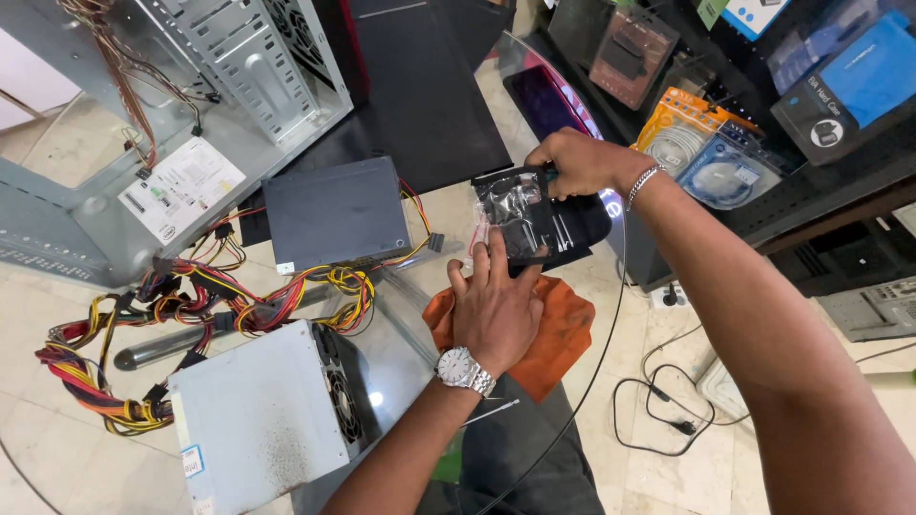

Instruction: The person uses a screwdriver to remove screws from a computer power supply unit placed on a glass table. They then detach the metal casing from the power supply, revealing the internal components.

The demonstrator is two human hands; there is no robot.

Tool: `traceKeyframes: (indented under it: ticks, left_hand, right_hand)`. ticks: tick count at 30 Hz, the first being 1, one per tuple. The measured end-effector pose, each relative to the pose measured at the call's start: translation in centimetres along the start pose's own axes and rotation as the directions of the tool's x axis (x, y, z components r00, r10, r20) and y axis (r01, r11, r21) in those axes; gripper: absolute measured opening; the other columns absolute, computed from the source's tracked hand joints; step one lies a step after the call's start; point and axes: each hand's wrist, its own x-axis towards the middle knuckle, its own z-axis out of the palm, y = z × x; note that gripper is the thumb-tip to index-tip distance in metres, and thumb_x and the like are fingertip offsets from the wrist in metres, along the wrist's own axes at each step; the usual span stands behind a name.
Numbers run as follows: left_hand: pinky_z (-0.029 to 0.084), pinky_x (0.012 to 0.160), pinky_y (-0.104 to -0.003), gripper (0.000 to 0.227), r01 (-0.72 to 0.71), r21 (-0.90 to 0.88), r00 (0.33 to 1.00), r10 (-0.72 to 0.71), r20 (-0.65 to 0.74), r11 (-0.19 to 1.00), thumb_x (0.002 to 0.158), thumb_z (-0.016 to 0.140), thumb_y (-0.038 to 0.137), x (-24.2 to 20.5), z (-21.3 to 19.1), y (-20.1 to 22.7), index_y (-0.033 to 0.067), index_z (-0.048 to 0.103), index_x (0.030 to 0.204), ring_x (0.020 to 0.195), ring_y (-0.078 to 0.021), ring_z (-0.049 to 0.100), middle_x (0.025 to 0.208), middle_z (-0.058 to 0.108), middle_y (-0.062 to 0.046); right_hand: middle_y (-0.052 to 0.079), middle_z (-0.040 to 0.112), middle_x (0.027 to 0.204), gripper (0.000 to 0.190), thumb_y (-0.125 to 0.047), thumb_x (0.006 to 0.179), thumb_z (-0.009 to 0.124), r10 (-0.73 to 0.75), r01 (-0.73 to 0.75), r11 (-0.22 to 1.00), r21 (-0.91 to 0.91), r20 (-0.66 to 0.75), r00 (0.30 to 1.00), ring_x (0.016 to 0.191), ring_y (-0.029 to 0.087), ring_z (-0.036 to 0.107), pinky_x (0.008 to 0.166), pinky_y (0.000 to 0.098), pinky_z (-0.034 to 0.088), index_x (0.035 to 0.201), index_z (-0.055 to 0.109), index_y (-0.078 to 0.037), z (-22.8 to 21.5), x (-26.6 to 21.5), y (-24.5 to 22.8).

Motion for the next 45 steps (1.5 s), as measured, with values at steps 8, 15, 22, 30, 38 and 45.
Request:
traceKeyframes:
  ticks: [8, 15, 22, 30, 38, 45]
  left_hand:
    - [0.016, 0.106, -0.063, 0.053, -0.012, -0.010, 1.000, 0.012, -0.004, 1.000, 0.094, 0.050, 0.027, 0.0, 0.0, 0.0, 0.0293, 0.055, 0.147, 0.142, -0.0411, 0.027, 0.159, 0.027, -0.026]
    - [0.021, 0.107, -0.059, 0.062, 0.000, -0.035, 0.991, -0.005, -0.137, 0.999, 0.090, 0.053, 0.027, -0.1, 0.6, -0.3, 0.0135, 0.047, 0.150, 0.138, -0.0370, 0.035, 0.155, 0.034, -0.026]
    - [0.024, 0.109, -0.053, 0.077, 0.029, -0.092, 0.971, -0.050, -0.234, 0.995, 0.090, 0.054, 0.027, -0.3, 0.1, -0.1, -0.0062, 0.032, 0.156, 0.135, -0.0327, 0.040, 0.150, 0.041, -0.024]
    - [0.028, 0.108, -0.053, 0.085, 0.040, -0.176, 0.958, -0.087, -0.272, 0.984, 0.088, 0.059, 0.027, -0.3, 0.1, -0.1, -0.0130, 0.026, 0.156, 0.131, -0.0375, 0.045, 0.141, 0.048, -0.030]
    - [0.030, 0.109, -0.053, 0.088, 0.006, -0.265, 0.950, -0.088, -0.300, 0.964, 0.083, 0.063, 0.024, -0.4, 0.6, -0.5, -0.0144, 0.028, 0.154, 0.131, -0.0408, 0.046, 0.141, 0.048, -0.032]
    - [0.039, 0.108, -0.052, 0.081, -0.145, -0.489, 0.858, -0.136, -0.495, 0.860, 0.089, 0.064, 0.022, -1.1, 0.7, -0.8, -0.0118, 0.031, 0.155, 0.130, -0.0453, 0.049, 0.143, 0.046, -0.034]
  right_hand:
    - [0.027, 0.073, 0.078, 0.025, 0.007, 0.075, 0.068, -0.120, 0.116, 0.990, -0.075, -0.048, 0.992, 0.069, 0.039, 0.075, 0.074, 0.0468, 0.060, 0.099, 0.073, 0.006, 0.1, -0.7, -0.8]
    - [0.012, 0.072, 0.062, 0.032, -0.001, 0.077, 0.068, -0.022, 0.024, 0.998, 0.052, -0.030, 0.999, 0.053, 0.023, 0.072, 0.063, 0.0353, 0.059, 0.108, 0.075, -0.004, 0.1, -1.0, -0.4]
    - [0.023, 0.073, 0.098, 0.039, -0.006, 0.073, 0.081, -0.287, 0.287, 0.958, -0.017, -0.140, 0.948, 0.096, 0.046, 0.069, 0.090, 0.0544, 0.053, 0.111, 0.076, -0.003, 0.8, -0.2, 0.4]
    - [0.010, 0.074, 0.092, 0.032, -0.013, 0.072, 0.088, -0.237, 0.242, 0.970, 0.030, -0.124, 0.964, 0.089, 0.034, 0.071, 0.088, 0.0459, 0.055, 0.103, 0.079, -0.009, 1.1, 1.3, 2.5]
    - [0.020, 0.071, 0.100, 0.034, -0.018, 0.079, 0.086, -0.265, 0.264, 0.964, -0.024, -0.127, 0.956, 0.097, 0.043, 0.067, 0.088, 0.0520, 0.053, 0.107, 0.074, -0.003, 0.8, 1.2, 1.6]
    - [0.021, 0.072, 0.102, 0.037, -0.023, 0.078, 0.085, -0.197, 0.197, 0.980, -0.006, -0.079, 0.977, 0.098, 0.044, 0.069, 0.090, 0.0534, 0.053, 0.105, 0.074, 0.000, 1.2, 0.3, 0.3]
